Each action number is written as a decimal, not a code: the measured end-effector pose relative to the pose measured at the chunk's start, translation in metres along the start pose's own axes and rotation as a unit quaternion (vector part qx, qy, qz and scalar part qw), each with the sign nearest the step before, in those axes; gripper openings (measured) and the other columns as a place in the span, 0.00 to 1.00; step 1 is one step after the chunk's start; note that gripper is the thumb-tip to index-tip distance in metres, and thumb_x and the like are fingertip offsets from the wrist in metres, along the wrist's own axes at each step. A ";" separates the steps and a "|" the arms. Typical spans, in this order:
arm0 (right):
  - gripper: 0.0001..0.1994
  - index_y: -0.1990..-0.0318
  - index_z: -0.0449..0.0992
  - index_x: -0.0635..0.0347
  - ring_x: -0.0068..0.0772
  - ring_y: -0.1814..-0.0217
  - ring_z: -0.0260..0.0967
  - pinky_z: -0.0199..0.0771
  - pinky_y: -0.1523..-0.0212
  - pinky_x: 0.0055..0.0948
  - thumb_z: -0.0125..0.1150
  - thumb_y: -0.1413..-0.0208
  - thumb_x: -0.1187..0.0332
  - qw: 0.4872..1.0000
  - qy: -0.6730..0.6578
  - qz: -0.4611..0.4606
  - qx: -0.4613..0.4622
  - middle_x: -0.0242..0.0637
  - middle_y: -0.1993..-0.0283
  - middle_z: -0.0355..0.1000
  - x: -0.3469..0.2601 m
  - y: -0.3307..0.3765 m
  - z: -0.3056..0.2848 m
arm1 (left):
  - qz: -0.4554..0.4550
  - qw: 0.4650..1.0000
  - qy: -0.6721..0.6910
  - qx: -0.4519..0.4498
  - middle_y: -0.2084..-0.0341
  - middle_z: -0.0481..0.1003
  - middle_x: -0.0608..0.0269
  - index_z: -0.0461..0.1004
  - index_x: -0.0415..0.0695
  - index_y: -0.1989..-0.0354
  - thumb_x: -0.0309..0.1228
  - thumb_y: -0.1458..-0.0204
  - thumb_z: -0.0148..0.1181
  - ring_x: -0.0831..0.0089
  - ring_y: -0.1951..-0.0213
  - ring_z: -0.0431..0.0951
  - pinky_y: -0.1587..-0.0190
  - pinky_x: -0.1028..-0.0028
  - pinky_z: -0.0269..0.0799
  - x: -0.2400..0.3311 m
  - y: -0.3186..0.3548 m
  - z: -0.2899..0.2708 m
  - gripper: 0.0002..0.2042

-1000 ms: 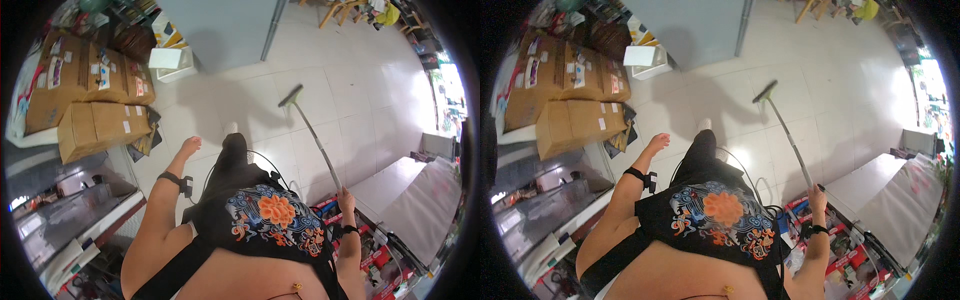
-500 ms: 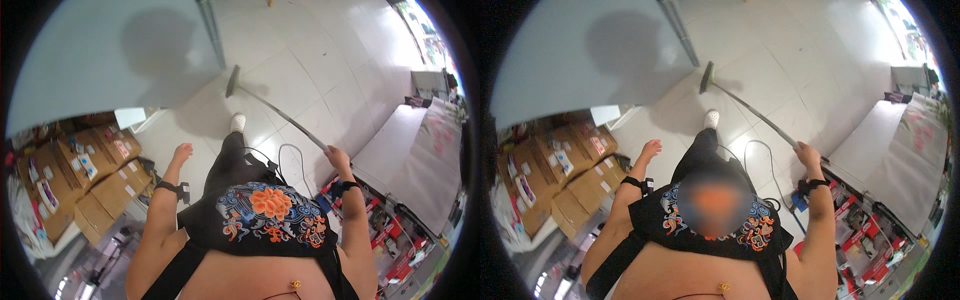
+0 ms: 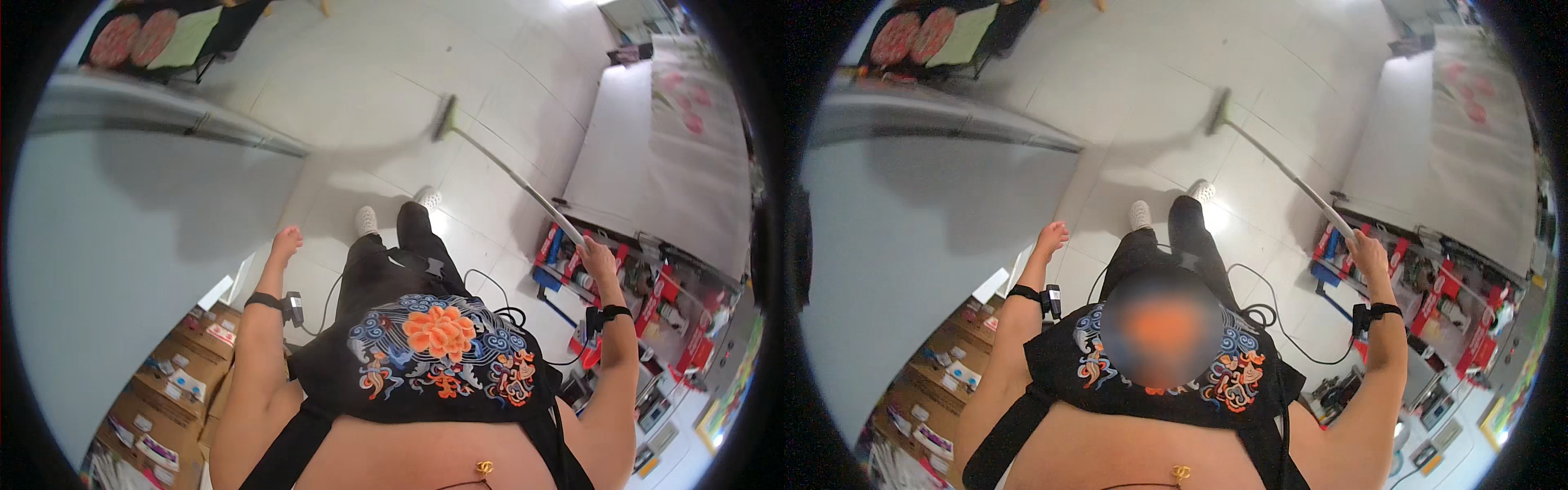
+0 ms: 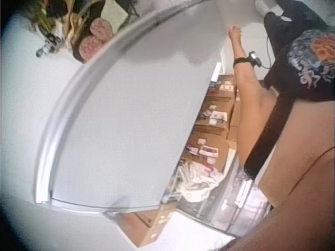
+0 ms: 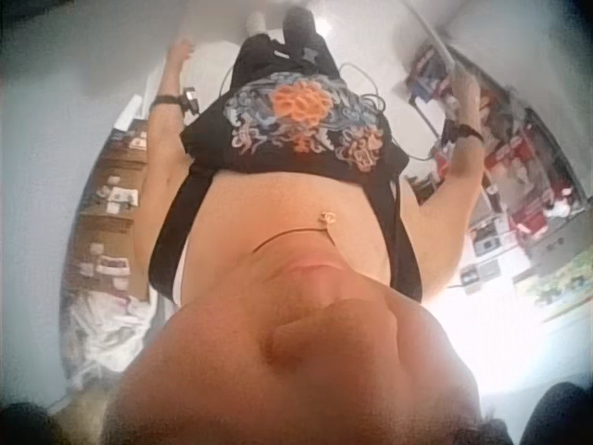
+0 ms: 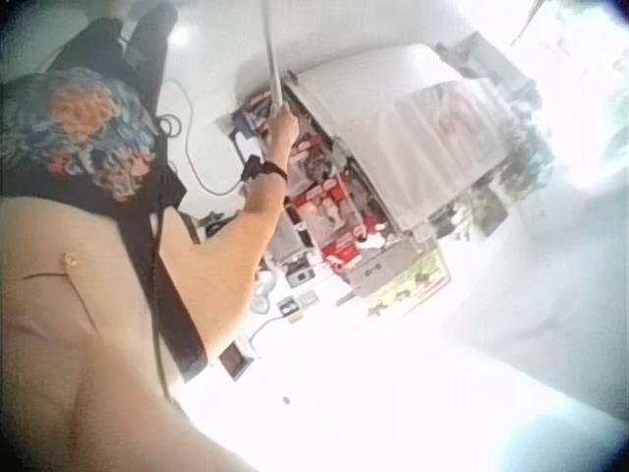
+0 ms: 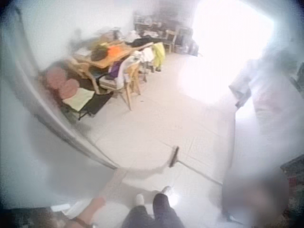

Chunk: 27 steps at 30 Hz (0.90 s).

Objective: The person mops the tiled floor of a cluttered kitchen and storage area using a long-handled mop. They move around various items including a red bucket, a large metal pot, and stacked boxes while cleaning the floor surface.

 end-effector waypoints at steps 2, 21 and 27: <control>0.20 0.49 0.71 0.48 0.52 0.60 0.71 0.71 0.60 0.47 0.52 0.47 0.51 1.000 -0.005 -0.007 -0.010 0.50 0.65 0.74 -0.002 0.010 0.005 | 0.001 0.999 -0.032 -0.019 0.68 0.75 0.64 0.70 0.47 0.53 0.40 0.45 0.49 0.76 0.69 0.75 0.71 0.75 0.67 0.023 -0.003 0.019 0.15; 0.21 0.46 0.64 0.47 0.41 0.74 0.71 0.70 0.73 0.39 0.54 0.46 0.54 0.995 0.048 0.035 0.081 0.37 0.74 0.69 0.181 0.013 0.102 | 0.020 0.975 -0.194 -0.111 0.68 0.74 0.64 0.68 0.44 0.50 0.38 0.46 0.50 0.77 0.71 0.73 0.73 0.77 0.65 0.204 -0.013 0.207 0.17; 0.35 0.39 0.59 0.49 0.50 0.68 0.73 0.73 0.66 0.43 0.58 0.60 0.57 0.952 -0.089 0.247 -0.157 0.44 0.70 0.75 0.123 0.196 0.279 | 0.102 0.919 -0.325 -0.197 0.71 0.75 0.65 0.71 0.43 0.54 0.38 0.46 0.49 0.76 0.74 0.73 0.73 0.75 0.67 0.283 -0.074 0.305 0.16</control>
Point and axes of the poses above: each hand's wrist, its own y-axis away from the middle knuckle, its own z-axis out of the palm, x = y × z, the point moved 6 cm from there along -y, towards the middle knuckle
